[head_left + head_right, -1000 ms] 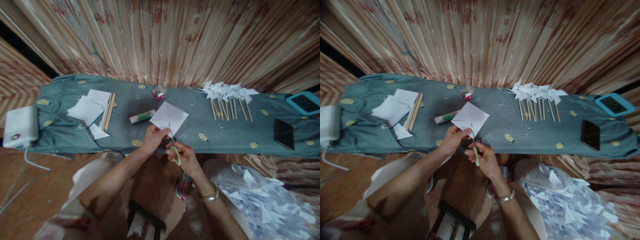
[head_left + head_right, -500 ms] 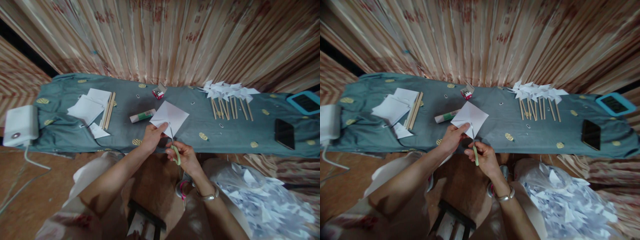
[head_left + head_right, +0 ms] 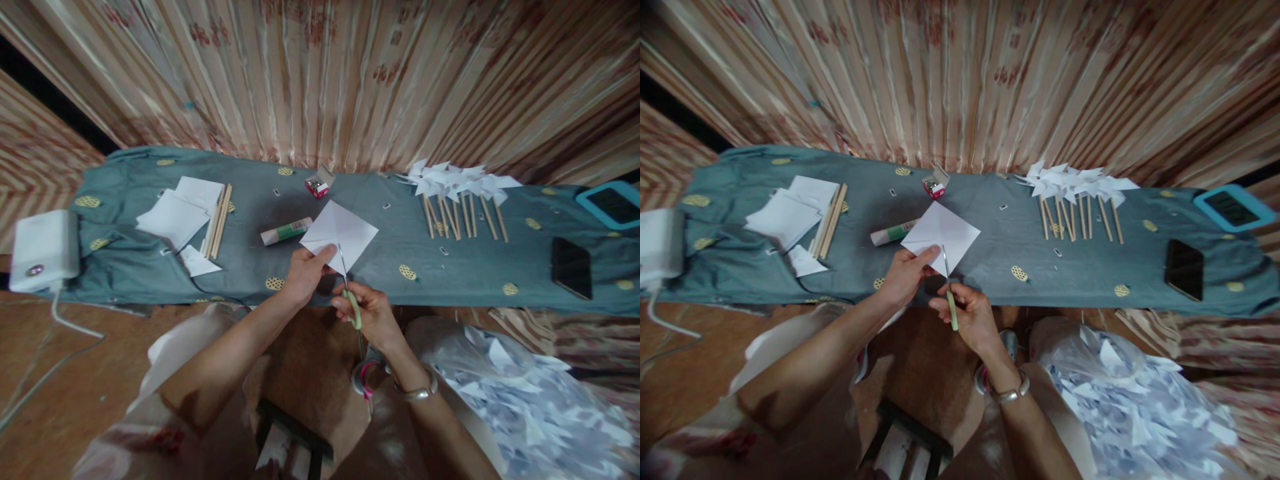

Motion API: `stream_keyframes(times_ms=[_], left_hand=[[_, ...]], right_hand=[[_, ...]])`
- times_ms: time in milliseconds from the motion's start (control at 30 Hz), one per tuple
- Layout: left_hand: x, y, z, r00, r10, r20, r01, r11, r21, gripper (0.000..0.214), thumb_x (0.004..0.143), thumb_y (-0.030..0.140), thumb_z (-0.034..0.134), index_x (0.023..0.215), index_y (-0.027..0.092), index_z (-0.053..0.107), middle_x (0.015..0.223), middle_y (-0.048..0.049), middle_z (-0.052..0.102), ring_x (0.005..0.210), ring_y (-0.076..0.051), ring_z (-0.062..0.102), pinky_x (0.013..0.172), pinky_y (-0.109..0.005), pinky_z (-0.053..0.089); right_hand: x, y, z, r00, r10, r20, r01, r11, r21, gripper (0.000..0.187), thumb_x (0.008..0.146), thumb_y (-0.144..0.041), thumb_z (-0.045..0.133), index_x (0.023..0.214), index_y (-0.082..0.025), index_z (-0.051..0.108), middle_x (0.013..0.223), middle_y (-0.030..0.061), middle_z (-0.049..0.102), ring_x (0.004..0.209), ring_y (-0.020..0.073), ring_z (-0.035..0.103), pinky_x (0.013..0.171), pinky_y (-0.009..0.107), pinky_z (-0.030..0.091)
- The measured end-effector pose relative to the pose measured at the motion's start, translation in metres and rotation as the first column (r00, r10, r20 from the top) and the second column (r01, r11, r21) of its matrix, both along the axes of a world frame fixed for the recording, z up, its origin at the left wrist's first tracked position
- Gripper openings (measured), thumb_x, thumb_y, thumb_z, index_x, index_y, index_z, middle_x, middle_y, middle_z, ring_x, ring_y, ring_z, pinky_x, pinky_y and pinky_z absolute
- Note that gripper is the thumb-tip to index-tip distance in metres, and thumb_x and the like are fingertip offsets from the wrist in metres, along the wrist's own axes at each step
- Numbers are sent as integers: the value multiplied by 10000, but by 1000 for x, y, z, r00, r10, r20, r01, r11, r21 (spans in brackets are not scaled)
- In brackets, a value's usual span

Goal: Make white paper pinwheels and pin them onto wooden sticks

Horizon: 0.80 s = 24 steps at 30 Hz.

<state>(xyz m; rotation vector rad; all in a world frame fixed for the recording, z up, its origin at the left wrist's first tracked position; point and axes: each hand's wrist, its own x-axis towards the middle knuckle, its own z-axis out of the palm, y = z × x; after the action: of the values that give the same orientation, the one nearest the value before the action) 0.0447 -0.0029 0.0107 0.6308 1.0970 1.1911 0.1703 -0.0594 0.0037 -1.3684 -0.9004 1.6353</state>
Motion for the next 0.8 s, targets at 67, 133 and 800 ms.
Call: stream_keyframes(times_ms=[67, 133, 800], left_hand=[[0, 0, -1, 1000, 5, 15, -5, 1000, 2, 334, 542, 424, 826, 700, 166, 686, 689, -24, 691, 571, -124, 588, 516, -227, 472], [0, 0, -1, 1000, 7, 15, -7, 1000, -1, 333, 542, 424, 827, 701, 166, 688, 692, -25, 693, 579, -126, 594, 519, -228, 472], [-5, 4, 3, 981, 53, 187, -41, 997, -70, 373, 508, 299, 868, 803, 135, 711, 787, -45, 739, 711, -175, 668, 700, -304, 529]], right_hand=[[0, 0, 1, 1000, 5, 2, -5, 1000, 2, 398, 442, -411, 901, 685, -203, 665, 490, -64, 591, 434, 70, 509, 435, 203, 439], [-1, 1, 1, 1000, 15, 6, -15, 1000, 13, 390, 453, -422, 896, 680, -207, 662, 477, -66, 586, 424, 73, 504, 428, 211, 438], [-2, -3, -16, 987, 84, 135, -98, 990, 98, 409, 556, -473, 851, 824, -211, 688, 547, -57, 586, 488, 99, 517, 475, 231, 441]])
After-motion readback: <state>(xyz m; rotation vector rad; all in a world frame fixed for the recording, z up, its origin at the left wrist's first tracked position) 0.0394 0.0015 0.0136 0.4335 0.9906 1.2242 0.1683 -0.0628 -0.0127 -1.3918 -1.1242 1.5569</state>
